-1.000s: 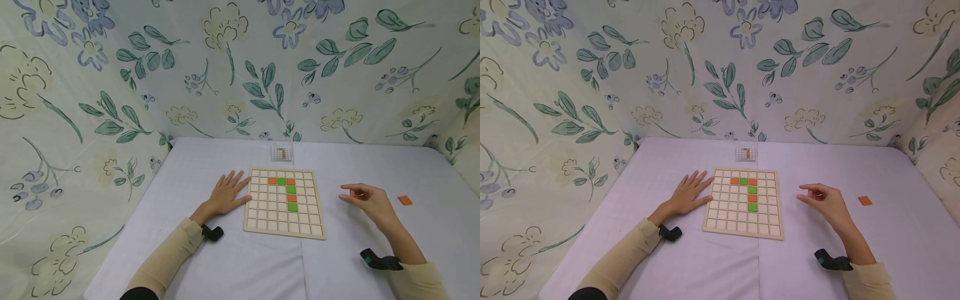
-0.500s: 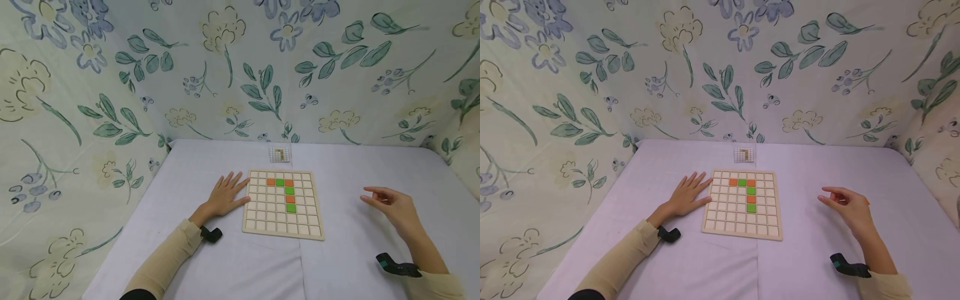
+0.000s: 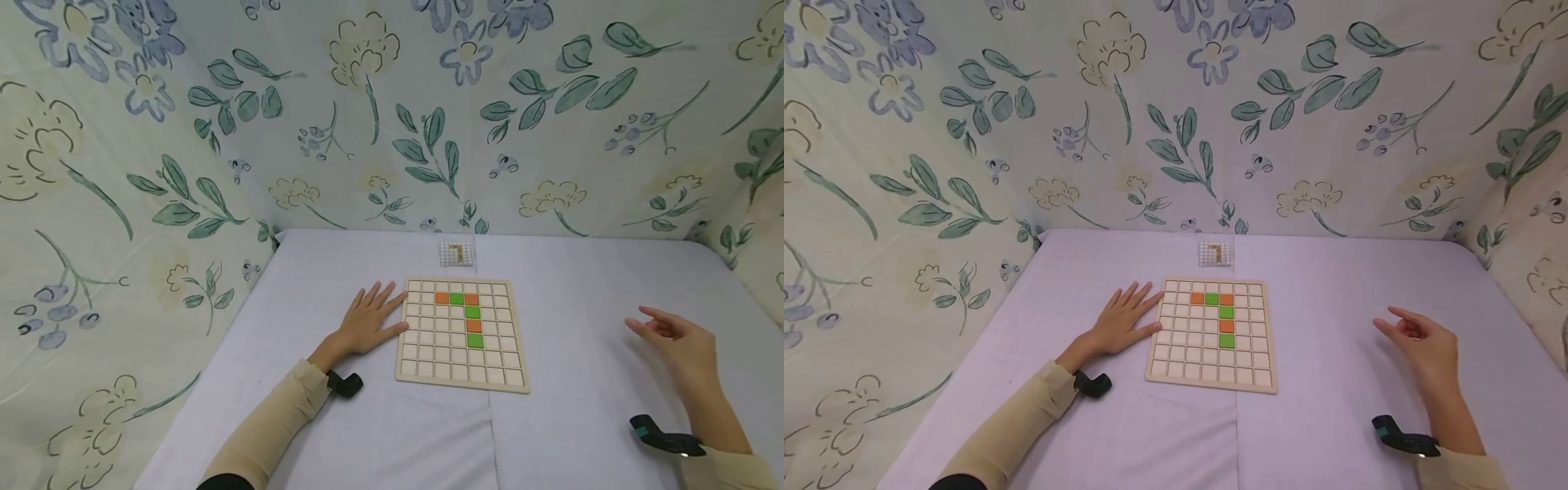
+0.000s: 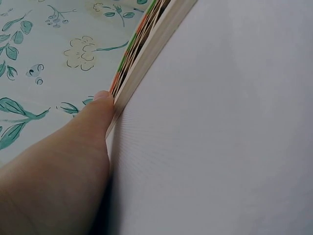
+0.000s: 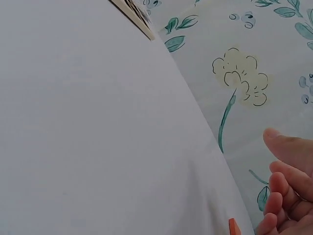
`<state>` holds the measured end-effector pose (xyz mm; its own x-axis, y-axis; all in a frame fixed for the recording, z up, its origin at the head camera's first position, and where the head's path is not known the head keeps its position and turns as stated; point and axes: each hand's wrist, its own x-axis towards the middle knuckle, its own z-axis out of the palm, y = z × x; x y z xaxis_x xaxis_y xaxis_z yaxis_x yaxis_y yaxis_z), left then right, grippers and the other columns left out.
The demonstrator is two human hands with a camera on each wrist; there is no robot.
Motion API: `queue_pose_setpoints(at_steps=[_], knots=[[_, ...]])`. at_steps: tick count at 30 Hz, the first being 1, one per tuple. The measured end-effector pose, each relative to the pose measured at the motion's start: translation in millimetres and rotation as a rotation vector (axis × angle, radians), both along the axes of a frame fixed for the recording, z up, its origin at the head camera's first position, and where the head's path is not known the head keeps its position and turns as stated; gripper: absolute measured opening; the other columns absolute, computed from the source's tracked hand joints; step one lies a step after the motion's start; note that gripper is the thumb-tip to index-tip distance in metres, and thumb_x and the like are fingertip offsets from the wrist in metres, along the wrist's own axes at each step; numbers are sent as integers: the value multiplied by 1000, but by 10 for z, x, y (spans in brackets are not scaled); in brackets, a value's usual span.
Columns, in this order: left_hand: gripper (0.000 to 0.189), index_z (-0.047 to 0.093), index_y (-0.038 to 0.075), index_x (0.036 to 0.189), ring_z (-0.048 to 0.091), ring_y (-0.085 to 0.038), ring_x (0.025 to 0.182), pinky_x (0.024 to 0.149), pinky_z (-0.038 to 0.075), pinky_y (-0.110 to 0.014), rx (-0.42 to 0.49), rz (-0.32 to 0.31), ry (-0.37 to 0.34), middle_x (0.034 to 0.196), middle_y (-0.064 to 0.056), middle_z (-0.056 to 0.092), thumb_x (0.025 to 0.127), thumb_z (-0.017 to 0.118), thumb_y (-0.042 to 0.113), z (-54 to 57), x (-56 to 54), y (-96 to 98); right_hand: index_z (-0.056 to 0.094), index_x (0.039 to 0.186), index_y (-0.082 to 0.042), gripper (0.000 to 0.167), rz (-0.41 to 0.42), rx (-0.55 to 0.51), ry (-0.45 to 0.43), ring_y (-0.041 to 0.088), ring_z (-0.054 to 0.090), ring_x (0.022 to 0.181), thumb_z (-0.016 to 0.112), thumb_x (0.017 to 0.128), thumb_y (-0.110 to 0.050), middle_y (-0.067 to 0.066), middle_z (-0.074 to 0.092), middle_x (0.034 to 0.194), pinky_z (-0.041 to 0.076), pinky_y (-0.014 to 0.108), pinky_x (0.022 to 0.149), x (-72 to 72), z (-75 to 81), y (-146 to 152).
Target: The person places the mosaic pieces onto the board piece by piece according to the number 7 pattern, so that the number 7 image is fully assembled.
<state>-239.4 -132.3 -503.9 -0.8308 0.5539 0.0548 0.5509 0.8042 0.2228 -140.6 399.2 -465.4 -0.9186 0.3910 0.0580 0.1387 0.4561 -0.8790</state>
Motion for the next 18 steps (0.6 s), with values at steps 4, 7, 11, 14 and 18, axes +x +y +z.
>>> queue_pose_setpoints(at_steps=[4,7,11,14,18], knots=[[74,17,31,161,2,-33,152,118,1,-57,0,-1,-1,167,-4,9,99,33,68,1,-2,-2,75,113,-30,34,-63,-108,26,-4,52,72,85,82,-20,-23,62,75,42,6,58,2,-8,79],[74,16,31,161,1,-33,152,119,1,-57,-9,-1,-2,167,-4,8,99,32,69,0,-5,-4,76,100,-36,31,-97,-169,48,-4,53,67,86,80,-15,-20,61,73,42,7,55,-4,-11,127],[75,16,31,161,2,-33,152,119,1,-57,-9,-3,0,167,-4,8,99,32,69,-6,-11,-6,77,95,-37,32,-137,-212,52,-4,54,65,88,77,-12,-18,61,71,42,7,54,-6,-16,176],[74,16,32,161,2,-33,152,119,1,-56,-8,-3,4,167,-4,9,99,32,69,-13,-15,-7,75,91,-40,33,-175,-191,26,-3,51,66,89,76,-14,-20,59,69,40,7,55,-4,-22,194],[74,15,32,161,1,-32,152,119,0,-56,-14,0,-1,167,-4,8,99,31,69,-11,-14,-2,69,81,-44,34,-230,-169,-32,1,47,67,90,75,-18,-20,56,69,38,12,52,-5,-34,208]])
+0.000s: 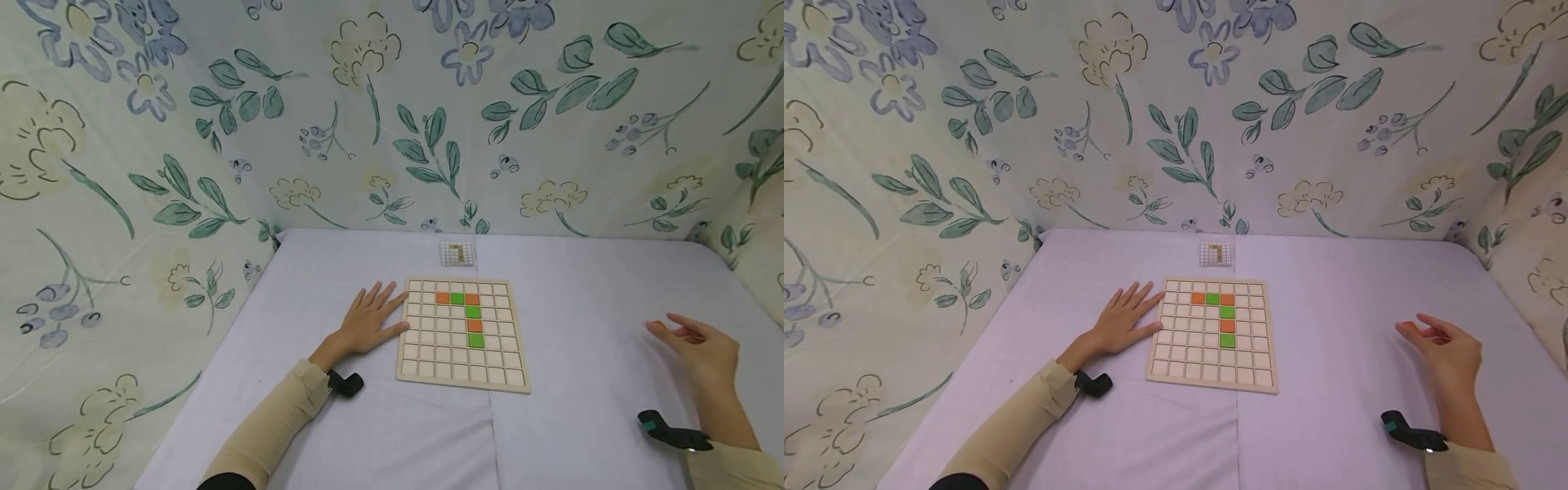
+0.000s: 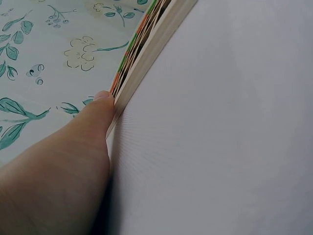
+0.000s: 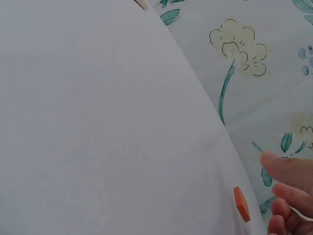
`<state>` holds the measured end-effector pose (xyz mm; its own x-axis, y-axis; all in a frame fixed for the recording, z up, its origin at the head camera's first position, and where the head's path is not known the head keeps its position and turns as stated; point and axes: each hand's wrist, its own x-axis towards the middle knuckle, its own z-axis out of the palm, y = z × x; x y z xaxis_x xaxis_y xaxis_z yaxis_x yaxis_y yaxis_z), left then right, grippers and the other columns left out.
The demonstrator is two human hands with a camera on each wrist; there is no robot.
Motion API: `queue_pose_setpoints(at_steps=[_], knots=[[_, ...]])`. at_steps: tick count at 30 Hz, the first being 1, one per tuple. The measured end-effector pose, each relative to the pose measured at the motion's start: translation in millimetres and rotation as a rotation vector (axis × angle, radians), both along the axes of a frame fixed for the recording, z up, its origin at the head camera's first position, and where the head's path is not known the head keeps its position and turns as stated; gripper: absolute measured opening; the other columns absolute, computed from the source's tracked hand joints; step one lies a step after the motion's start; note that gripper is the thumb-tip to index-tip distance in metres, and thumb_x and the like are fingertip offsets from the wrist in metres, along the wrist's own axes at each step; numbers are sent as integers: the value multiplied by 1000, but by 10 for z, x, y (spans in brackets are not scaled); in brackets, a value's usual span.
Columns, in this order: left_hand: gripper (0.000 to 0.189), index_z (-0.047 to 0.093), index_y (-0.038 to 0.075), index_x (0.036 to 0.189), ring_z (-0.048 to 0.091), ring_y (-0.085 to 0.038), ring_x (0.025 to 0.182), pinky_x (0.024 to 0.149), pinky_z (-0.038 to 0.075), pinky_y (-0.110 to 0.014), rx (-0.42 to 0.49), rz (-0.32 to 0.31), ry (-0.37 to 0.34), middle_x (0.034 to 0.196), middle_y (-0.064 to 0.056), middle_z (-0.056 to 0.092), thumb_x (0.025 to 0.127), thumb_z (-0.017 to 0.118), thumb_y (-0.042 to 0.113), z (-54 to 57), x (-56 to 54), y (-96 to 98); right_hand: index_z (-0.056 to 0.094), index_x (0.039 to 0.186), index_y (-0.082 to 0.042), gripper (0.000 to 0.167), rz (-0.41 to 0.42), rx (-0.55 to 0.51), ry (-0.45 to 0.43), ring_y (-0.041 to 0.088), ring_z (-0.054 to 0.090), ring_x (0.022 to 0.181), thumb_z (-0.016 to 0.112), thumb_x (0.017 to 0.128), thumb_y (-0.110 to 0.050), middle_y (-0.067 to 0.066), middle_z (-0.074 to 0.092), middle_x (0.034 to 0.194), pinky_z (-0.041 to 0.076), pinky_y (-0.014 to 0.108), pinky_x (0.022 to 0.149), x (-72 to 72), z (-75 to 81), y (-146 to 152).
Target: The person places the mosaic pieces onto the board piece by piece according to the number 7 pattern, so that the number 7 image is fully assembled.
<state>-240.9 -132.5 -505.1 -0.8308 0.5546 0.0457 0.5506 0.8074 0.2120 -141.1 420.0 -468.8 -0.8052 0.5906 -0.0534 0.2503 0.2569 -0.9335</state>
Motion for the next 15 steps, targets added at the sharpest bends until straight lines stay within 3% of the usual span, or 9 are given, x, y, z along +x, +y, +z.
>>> queue_pose_setpoints(at_steps=[9,15], knots=[[74,15,31,161,1,-32,152,119,0,-56,-5,6,0,167,-4,8,99,32,68,4,4,8,67,75,-44,31,-83,-26,-148,5,43,74,88,77,-21,-16,49,79,39,15,51,-46,-68,68],[74,14,32,161,0,-32,152,119,-1,-56,-6,11,-4,167,-3,7,99,31,70,-9,-8,3,61,67,-47,37,-45,4,-202,6,43,75,85,80,-21,-20,49,74,41,17,52,-41,-111,137]])
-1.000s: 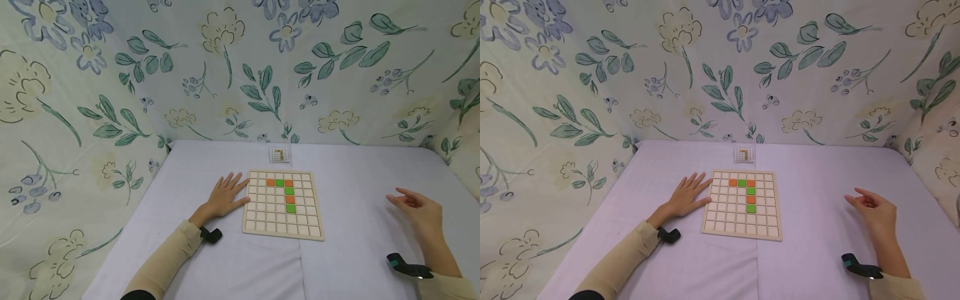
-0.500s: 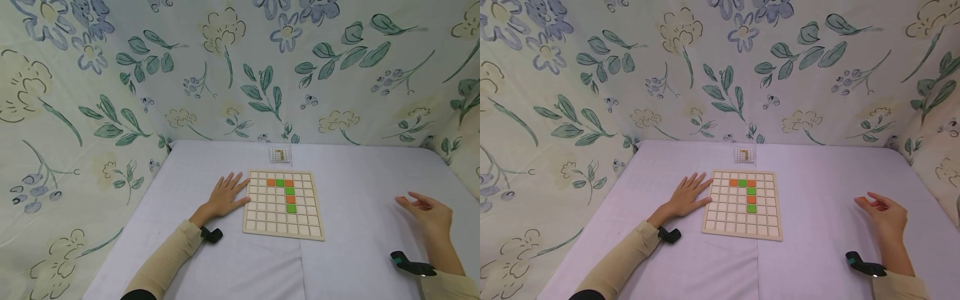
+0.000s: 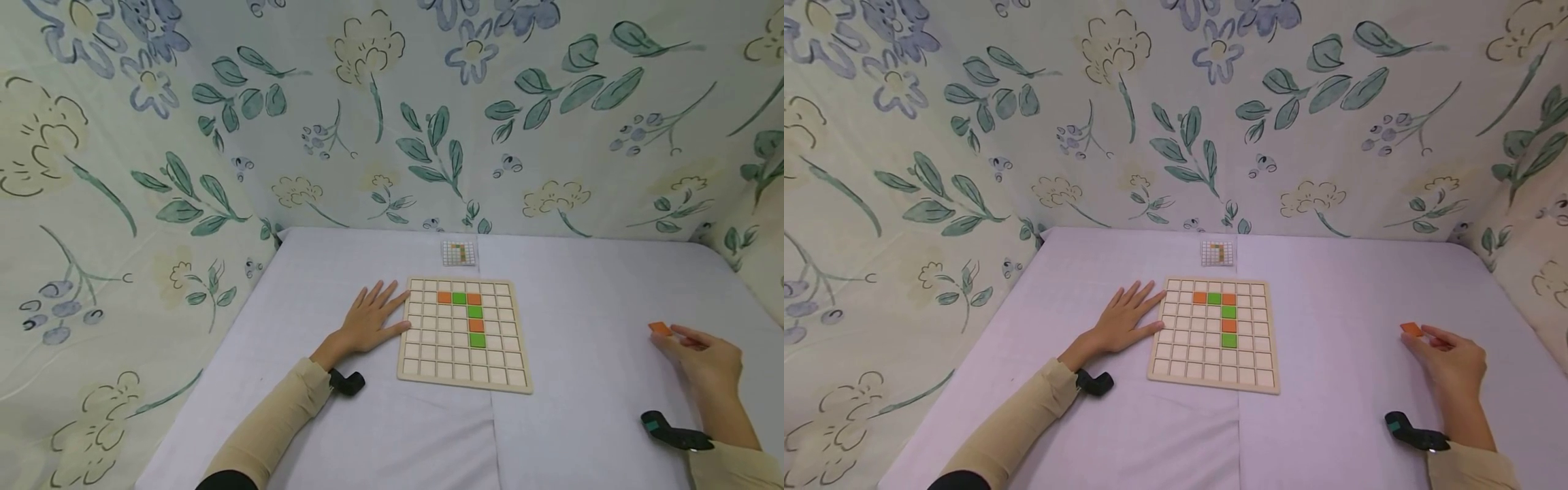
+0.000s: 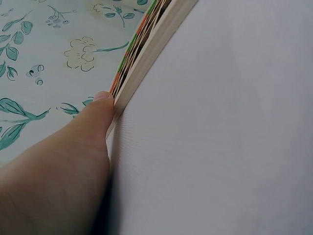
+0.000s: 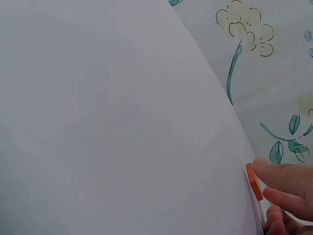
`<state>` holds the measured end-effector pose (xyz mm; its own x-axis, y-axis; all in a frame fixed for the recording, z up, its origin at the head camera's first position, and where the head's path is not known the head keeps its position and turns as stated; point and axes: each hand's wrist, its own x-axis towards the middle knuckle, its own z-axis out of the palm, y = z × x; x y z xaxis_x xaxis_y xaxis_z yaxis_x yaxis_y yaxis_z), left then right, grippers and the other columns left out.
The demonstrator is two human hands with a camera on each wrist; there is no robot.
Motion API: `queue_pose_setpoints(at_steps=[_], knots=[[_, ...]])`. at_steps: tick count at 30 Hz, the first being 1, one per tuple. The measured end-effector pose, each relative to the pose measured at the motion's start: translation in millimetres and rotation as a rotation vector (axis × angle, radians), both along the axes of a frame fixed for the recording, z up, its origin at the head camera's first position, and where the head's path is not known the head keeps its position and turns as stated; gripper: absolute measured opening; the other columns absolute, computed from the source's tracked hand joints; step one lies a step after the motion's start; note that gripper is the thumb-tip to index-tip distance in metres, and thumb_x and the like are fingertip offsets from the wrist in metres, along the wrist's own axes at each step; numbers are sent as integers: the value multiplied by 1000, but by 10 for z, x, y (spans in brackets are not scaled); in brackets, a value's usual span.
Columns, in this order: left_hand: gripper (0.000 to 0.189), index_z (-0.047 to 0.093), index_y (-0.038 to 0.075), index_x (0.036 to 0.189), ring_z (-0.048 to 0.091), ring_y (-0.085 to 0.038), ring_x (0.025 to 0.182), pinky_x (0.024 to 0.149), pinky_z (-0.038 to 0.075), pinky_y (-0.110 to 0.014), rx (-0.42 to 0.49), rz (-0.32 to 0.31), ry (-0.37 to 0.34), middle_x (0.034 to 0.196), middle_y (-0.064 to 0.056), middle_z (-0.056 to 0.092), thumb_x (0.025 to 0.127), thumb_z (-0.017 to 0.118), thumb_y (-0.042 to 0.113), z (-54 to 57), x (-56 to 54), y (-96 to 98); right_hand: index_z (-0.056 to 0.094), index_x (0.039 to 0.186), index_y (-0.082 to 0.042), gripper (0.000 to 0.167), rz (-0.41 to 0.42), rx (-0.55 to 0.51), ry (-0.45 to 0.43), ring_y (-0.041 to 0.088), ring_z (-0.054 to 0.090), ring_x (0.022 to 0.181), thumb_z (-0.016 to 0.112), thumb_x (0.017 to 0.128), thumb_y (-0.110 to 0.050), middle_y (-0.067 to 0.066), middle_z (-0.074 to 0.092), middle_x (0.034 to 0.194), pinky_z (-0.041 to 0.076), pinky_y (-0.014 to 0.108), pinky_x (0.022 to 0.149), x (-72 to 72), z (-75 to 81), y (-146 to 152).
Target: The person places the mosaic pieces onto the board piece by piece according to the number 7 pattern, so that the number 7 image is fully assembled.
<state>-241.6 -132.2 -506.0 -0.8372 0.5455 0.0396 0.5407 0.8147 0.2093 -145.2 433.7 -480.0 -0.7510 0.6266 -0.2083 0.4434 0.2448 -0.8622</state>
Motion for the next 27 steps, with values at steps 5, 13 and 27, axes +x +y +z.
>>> queue_pose_setpoints(at_steps=[5,13,27], knots=[[74,16,31,161,1,-33,152,118,0,-57,20,-4,4,167,-4,8,99,33,68,1,-8,4,62,66,-46,35,13,38,-17,5,45,73,84,80,-23,-22,49,72,42,17,52,-6,-7,23],[75,15,32,161,2,-32,152,119,0,-56,0,-9,13,167,-4,8,99,31,70,2,-6,-1,72,113,4,38,18,164,-46,6,45,69,80,84,-19,-20,48,69,42,17,52,-44,-60,8],[74,16,31,161,2,-32,152,119,1,-56,3,-10,13,167,-4,8,99,32,68,6,8,-5,62,123,14,48,60,313,-6,0,42,61,75,89,-17,-25,44,61,37,19,52,-34,-59,-35]])
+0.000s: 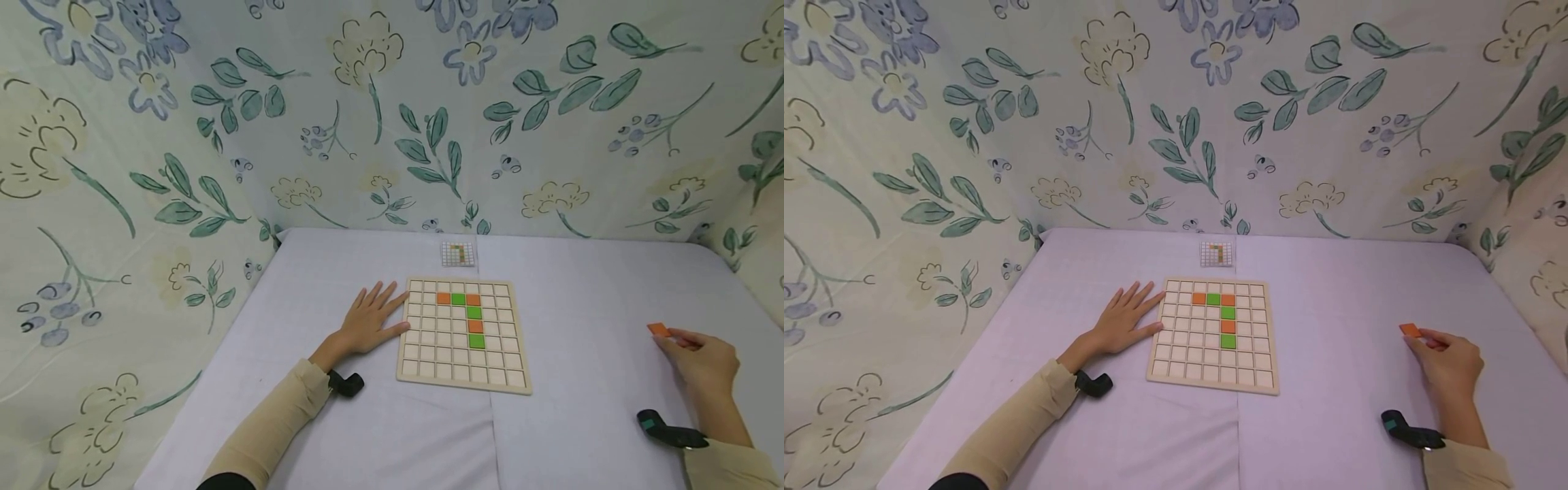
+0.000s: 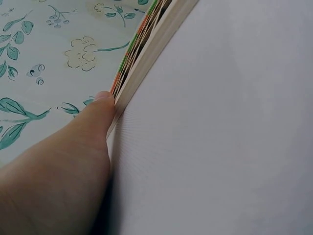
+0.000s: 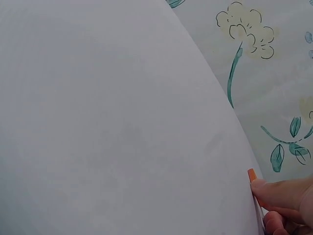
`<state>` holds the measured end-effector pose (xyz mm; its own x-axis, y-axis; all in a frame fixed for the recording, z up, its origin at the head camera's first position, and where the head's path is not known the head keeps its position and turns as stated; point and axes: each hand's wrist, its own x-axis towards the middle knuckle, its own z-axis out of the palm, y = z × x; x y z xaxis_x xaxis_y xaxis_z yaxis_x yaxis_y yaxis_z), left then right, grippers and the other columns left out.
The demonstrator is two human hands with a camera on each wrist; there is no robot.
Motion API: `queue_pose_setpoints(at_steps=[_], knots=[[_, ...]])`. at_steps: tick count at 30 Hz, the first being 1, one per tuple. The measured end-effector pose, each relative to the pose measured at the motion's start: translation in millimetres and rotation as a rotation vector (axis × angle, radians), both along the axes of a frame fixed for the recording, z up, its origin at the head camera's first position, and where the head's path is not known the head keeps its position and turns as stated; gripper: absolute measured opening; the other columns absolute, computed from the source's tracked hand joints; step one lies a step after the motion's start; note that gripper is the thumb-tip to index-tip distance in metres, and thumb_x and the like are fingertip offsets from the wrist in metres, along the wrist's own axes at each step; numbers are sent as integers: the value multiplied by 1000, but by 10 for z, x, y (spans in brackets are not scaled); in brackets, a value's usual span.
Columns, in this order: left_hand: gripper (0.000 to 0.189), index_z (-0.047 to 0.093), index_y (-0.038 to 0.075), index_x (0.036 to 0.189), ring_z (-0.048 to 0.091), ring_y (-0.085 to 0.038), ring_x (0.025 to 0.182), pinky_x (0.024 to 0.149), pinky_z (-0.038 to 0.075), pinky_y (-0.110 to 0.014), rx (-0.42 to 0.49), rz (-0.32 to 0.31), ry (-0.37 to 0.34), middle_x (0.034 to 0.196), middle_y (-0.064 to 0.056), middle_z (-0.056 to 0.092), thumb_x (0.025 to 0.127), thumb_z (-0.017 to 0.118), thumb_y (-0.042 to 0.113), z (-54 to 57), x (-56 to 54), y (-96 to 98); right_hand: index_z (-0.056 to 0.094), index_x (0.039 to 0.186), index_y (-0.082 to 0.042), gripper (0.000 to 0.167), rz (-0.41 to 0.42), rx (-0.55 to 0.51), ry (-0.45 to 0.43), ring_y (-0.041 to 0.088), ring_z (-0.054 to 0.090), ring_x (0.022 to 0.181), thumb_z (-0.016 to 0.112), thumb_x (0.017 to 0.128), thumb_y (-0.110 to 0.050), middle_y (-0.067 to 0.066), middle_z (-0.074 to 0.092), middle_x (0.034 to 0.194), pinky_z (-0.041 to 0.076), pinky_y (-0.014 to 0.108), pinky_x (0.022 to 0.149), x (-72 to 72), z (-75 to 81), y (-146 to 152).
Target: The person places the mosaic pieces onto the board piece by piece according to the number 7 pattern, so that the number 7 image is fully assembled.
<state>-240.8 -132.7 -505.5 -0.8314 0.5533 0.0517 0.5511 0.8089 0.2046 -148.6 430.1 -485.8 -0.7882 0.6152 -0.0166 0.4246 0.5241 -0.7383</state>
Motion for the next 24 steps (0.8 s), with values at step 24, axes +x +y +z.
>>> queue_pose_setpoints(at_steps=[24], knots=[[75,16,31,161,2,-33,152,119,0,-56,2,3,4,167,-4,8,99,31,69,-8,-5,2,59,127,14,51,146,-6,46,7,42,72,69,95,-25,-16,48,75,41,19,51,55,67,9]])
